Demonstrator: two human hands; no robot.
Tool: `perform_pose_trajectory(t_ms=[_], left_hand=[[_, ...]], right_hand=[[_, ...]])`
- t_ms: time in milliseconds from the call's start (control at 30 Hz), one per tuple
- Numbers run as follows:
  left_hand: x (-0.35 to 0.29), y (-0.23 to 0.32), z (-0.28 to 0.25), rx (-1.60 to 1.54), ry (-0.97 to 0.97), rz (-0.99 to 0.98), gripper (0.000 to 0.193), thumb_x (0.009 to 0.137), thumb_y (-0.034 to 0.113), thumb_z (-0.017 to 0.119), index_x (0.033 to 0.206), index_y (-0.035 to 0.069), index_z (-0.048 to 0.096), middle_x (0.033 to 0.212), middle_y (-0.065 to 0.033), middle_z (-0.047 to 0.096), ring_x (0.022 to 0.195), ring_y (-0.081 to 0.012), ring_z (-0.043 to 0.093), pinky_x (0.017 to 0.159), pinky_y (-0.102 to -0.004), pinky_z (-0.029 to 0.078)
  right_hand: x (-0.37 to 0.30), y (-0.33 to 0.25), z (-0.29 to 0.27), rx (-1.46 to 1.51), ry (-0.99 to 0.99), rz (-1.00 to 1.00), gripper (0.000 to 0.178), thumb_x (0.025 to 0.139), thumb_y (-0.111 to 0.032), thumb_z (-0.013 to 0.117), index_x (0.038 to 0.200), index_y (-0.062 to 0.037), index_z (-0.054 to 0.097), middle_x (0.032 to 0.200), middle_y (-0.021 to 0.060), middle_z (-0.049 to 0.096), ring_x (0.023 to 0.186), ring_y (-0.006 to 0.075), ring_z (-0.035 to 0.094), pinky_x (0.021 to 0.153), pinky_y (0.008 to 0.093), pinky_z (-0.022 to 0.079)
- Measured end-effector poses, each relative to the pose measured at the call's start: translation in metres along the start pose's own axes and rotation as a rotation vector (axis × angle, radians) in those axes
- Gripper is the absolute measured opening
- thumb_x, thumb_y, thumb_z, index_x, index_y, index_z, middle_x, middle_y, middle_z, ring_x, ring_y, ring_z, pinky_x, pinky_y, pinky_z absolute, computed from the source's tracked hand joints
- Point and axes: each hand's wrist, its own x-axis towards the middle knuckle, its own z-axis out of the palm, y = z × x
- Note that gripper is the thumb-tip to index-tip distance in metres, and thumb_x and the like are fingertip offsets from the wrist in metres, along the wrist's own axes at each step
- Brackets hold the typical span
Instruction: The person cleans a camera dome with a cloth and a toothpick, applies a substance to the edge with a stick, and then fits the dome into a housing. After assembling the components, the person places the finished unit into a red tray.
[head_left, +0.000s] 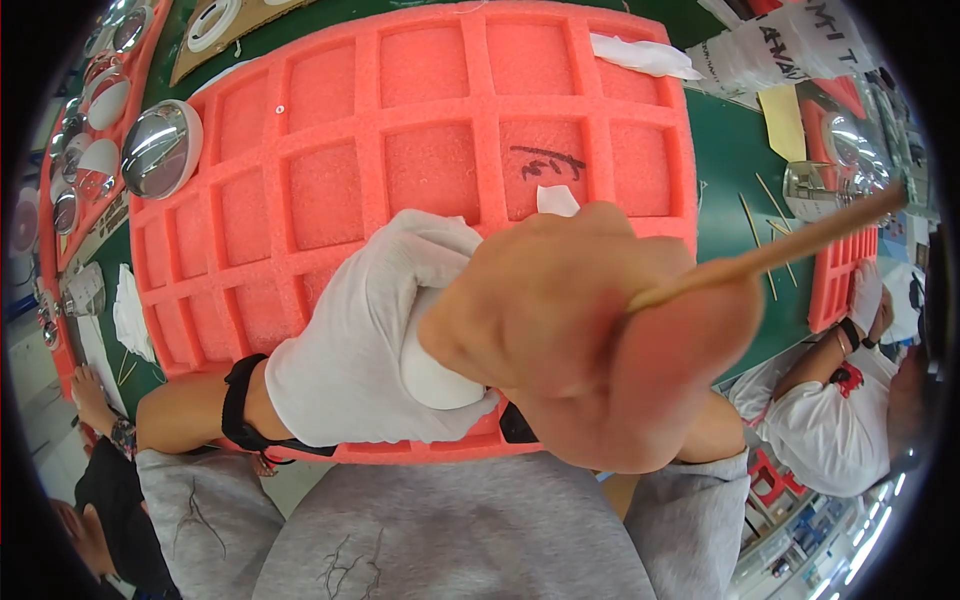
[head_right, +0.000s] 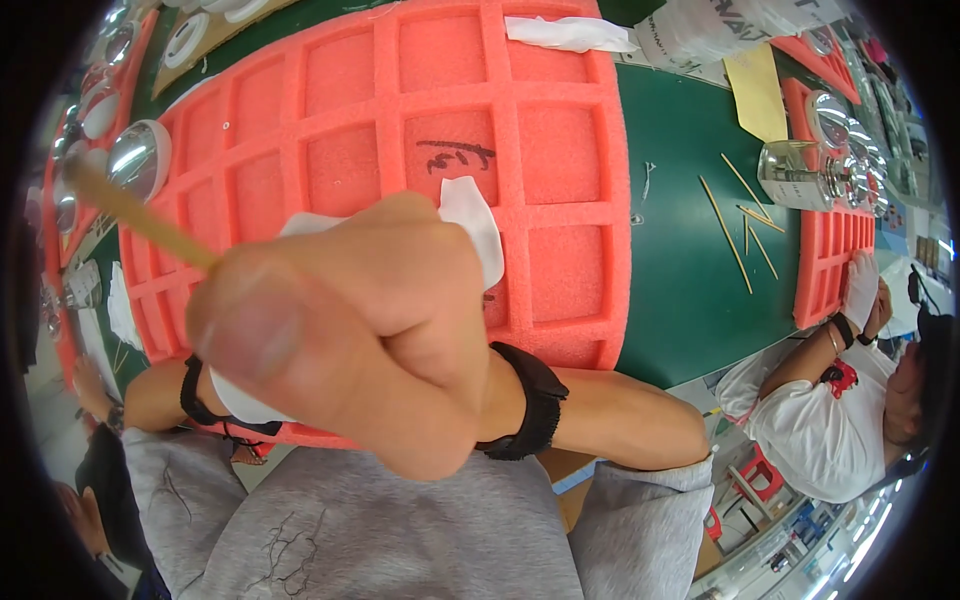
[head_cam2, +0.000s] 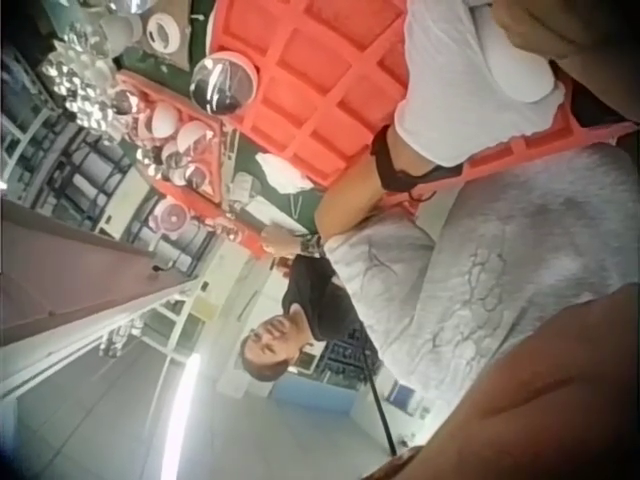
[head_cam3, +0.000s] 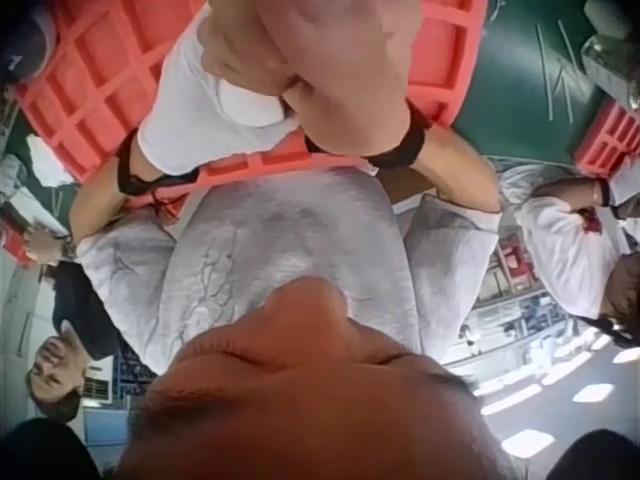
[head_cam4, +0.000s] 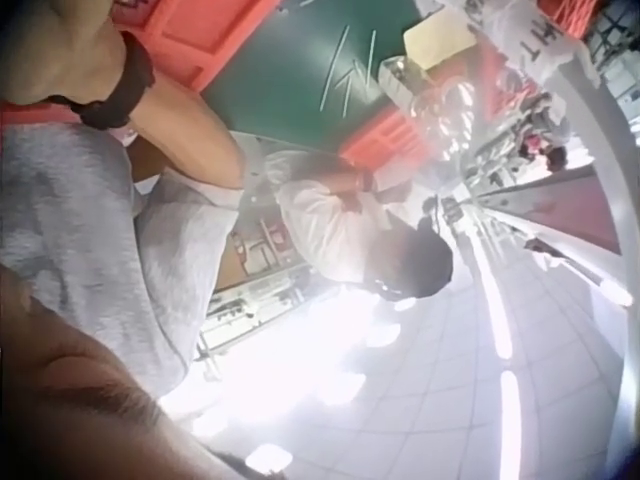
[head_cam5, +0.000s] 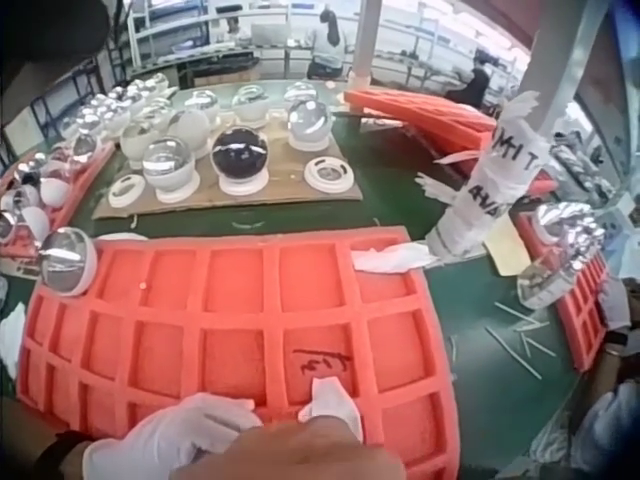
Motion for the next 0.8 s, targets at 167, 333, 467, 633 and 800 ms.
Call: perform_pose_trajectory(t_ms=[167, 333, 467, 633, 800], left_hand=[[0.012, 0.014, -0.008, 0.271, -0.293, -0.269, 0.038, 0.068, 0.009, 0.083, 0.101, 0.004, 0.065, 0.113, -0.0146, 0.064, 0.101, -0.0301, 0.062, 0.09, -0.0388, 0.05], [0.006, 0.019, -0.006, 0.245, -0.195, -0.272, 0.044, 0.066, 0.014, 0.086, 0.104, 0.005, 0.066, 0.115, -0.0149, 0.063, 0.102, -0.0309, 0.062, 0.093, -0.0394, 0.049], [-0.007, 0.008, 0.006, 0.033, 0.083, -0.193, 0.057, 0.066, 0.02, 0.089, 0.115, 0.007, 0.063, 0.119, -0.014, 0.06, 0.106, -0.0316, 0.062, 0.096, -0.0419, 0.049], [-0.006, 0.014, -0.008, 0.606, -0.179, -0.084, 0.068, 0.066, 0.021, 0.09, 0.124, 0.01, 0.057, 0.121, -0.0135, 0.058, 0.108, -0.0322, 0.061, 0.097, -0.044, 0.049], [-0.01, 0.015, -0.007, 0.63, -0.184, -0.097, 0.069, 0.066, 0.022, 0.09, 0.125, 0.009, 0.056, 0.12, -0.0126, 0.06, 0.11, -0.0336, 0.06, 0.103, -0.0469, 0.048]], right_hand=[[0.0, -0.001, -0.005, 0.013, -0.079, 0.0, 0.058, 0.111, -0.052, 0.025, 0.073, -0.0103, 0.039, 0.059, -0.0026, 0.032, 0.049, 0.0103, 0.022, 0.045, 0.0281, 0.02], [0.001, -0.001, -0.005, -0.002, -0.151, -0.001, 0.056, 0.113, -0.047, 0.026, 0.074, -0.0097, 0.042, 0.061, -0.0024, 0.034, 0.05, 0.0099, 0.024, 0.046, 0.0274, 0.022], [0.0, -0.012, 0.005, -0.207, -0.048, -0.038, 0.055, 0.113, -0.046, 0.025, 0.076, -0.0098, 0.043, 0.066, -0.0014, 0.035, 0.053, 0.0101, 0.025, 0.047, 0.0268, 0.023], [-0.002, -0.008, 0.009, -0.327, 0.037, 0.034, 0.054, 0.113, -0.048, 0.024, 0.079, -0.01, 0.043, 0.072, -0.0003, 0.037, 0.055, 0.0103, 0.026, 0.048, 0.0266, 0.024], [0.0, 0.001, -0.006, -0.007, -0.01, 0.072, 0.058, 0.112, -0.053, 0.023, 0.076, -0.0113, 0.04, 0.068, -0.0011, 0.035, 0.053, 0.0103, 0.025, 0.046, 0.0262, 0.022]])
